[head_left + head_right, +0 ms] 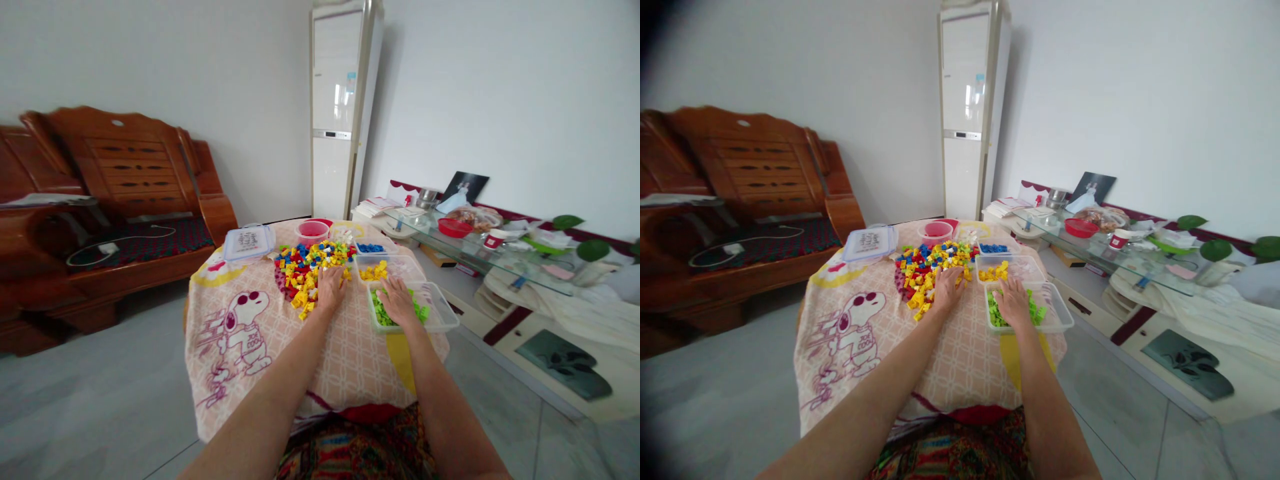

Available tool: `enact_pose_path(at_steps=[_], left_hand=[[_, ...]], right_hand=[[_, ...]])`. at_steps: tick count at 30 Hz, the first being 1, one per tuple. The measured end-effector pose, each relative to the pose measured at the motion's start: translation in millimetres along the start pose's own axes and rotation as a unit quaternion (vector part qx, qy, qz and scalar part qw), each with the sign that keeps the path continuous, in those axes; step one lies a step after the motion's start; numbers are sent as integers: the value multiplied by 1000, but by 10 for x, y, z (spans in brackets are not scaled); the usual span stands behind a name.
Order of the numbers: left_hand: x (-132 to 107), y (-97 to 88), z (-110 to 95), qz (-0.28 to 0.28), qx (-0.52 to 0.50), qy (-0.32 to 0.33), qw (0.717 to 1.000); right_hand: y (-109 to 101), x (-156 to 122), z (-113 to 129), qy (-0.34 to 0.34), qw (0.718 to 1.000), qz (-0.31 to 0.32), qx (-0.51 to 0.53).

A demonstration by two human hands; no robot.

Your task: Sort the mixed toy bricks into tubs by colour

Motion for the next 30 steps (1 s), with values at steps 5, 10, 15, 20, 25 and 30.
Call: enact_pose_path(at_steps=[5, 10, 15, 20, 25, 30], left_hand=[[-192, -166, 65, -18, 11, -38, 999], [-230, -120, -76, 88, 46, -43, 994], [-230, -124, -147, 125, 73, -54, 988], [-220, -102, -170, 122, 57, -28, 991], [-220, -79, -119, 94, 36, -25, 995], [-216, -24, -148, -9, -68, -16, 997]], right_hand=[[-30, 2, 2, -11, 1000, -8, 8], [-21, -8, 1, -13, 1000, -10, 7], [-29, -17, 0, -13, 1000, -16, 5], [-22, -9, -7, -9, 1000, -9, 22], [-7, 5, -12, -10, 1000, -5, 28], [-14, -2, 3, -6, 1000, 2, 18]])
Point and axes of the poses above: each hand's wrist, its own x-axis towards the middle knuckle, its own y-axis out of the palm, z = x × y, the point moved 6 cm from there along x, towards the middle knuckle, and after that the axes turned 12 degrees about y, right-handed, at the moved point
